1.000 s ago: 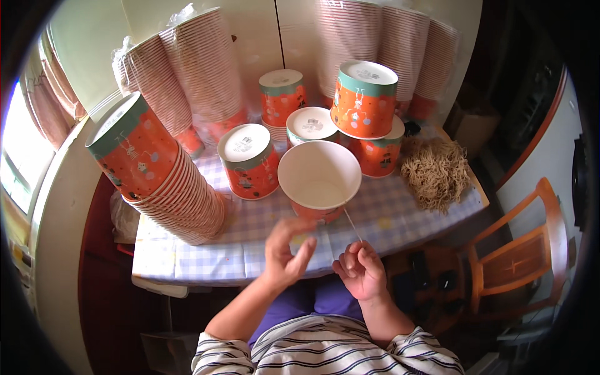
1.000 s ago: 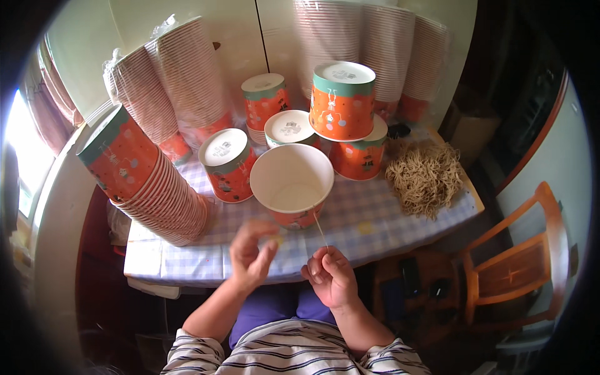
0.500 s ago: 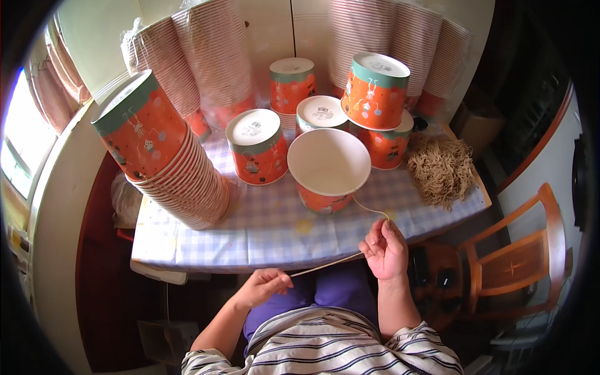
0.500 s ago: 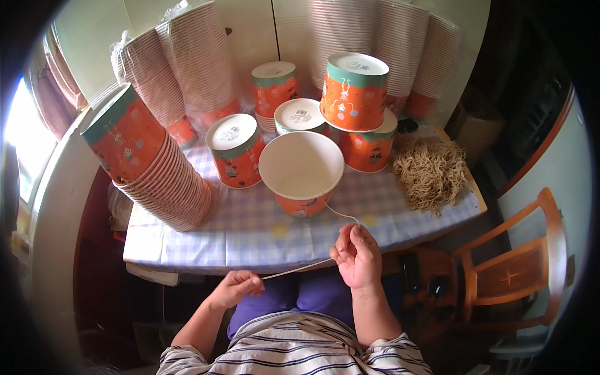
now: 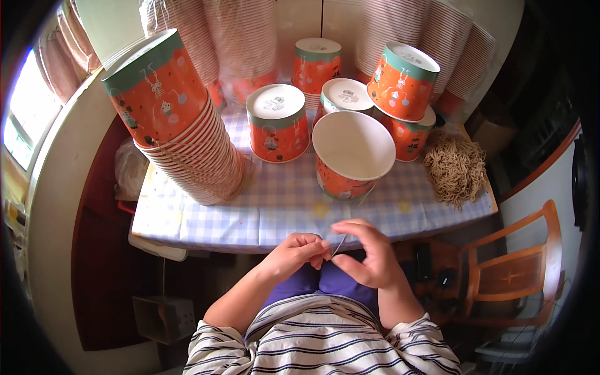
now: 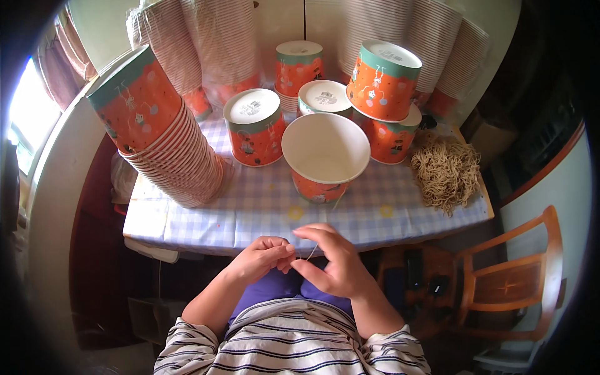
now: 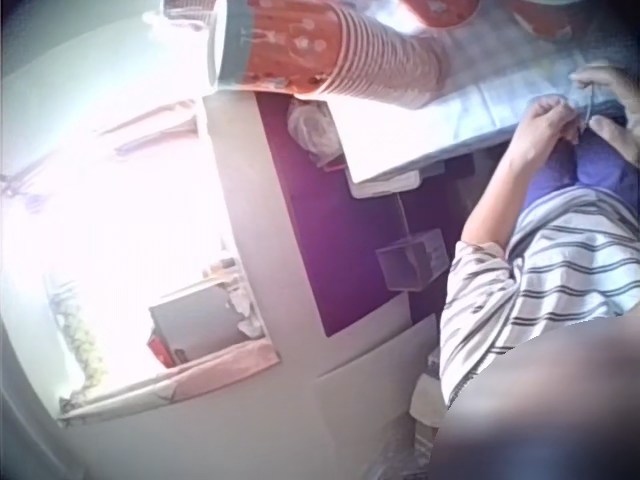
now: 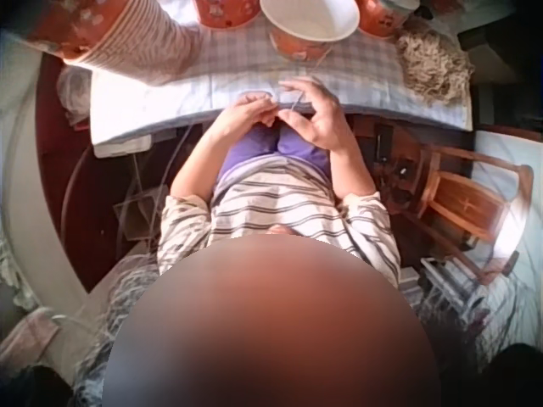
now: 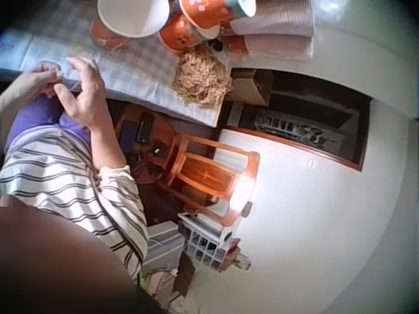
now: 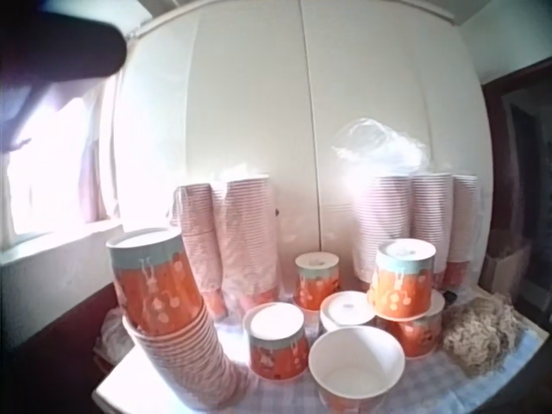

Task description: Preparing and organizing paper buckets by securing them with rubber bands.

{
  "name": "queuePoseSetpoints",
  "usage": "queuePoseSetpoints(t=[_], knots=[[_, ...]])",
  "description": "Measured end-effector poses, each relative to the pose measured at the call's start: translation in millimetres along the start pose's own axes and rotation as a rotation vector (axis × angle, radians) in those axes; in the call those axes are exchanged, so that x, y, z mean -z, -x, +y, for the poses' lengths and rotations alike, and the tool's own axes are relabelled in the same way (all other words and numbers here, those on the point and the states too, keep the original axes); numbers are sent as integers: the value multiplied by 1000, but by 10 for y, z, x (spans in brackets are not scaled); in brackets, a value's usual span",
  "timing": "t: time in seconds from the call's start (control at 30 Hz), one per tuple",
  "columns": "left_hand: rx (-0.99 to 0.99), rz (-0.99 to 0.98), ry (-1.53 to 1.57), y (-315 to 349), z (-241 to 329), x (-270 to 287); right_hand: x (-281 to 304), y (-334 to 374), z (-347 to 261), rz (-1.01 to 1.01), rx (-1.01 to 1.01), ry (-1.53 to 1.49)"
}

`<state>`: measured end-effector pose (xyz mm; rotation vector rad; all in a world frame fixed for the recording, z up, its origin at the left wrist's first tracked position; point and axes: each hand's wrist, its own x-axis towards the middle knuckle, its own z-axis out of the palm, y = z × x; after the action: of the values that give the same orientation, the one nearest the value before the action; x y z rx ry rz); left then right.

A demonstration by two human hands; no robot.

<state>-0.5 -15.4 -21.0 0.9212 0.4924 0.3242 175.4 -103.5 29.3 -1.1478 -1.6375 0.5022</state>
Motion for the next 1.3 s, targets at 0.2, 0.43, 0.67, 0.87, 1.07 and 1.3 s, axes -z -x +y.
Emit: queuePoseSetpoints(t=[0.2, 0.43, 0.67, 0.87, 1.07, 1.3], knots=[[42, 36, -22, -23, 3, 86, -184, -20, 201, -214, -240, -54], [146, -31, 181, 16, 39, 255, -168, -84, 334, -57, -129, 12], [167, -69, 148, 82, -44, 252, -96, -64, 318, -8, -282, -67], [54, 22, -65, 120, -62, 172, -68, -56, 334, -27, -290, -64], [28, 51, -232, 182, 102, 63, -63, 3, 423, -221, -273, -409], [-136, 81, -548, 258, 259, 15, -249, 4, 340, -342, -475, -687]])
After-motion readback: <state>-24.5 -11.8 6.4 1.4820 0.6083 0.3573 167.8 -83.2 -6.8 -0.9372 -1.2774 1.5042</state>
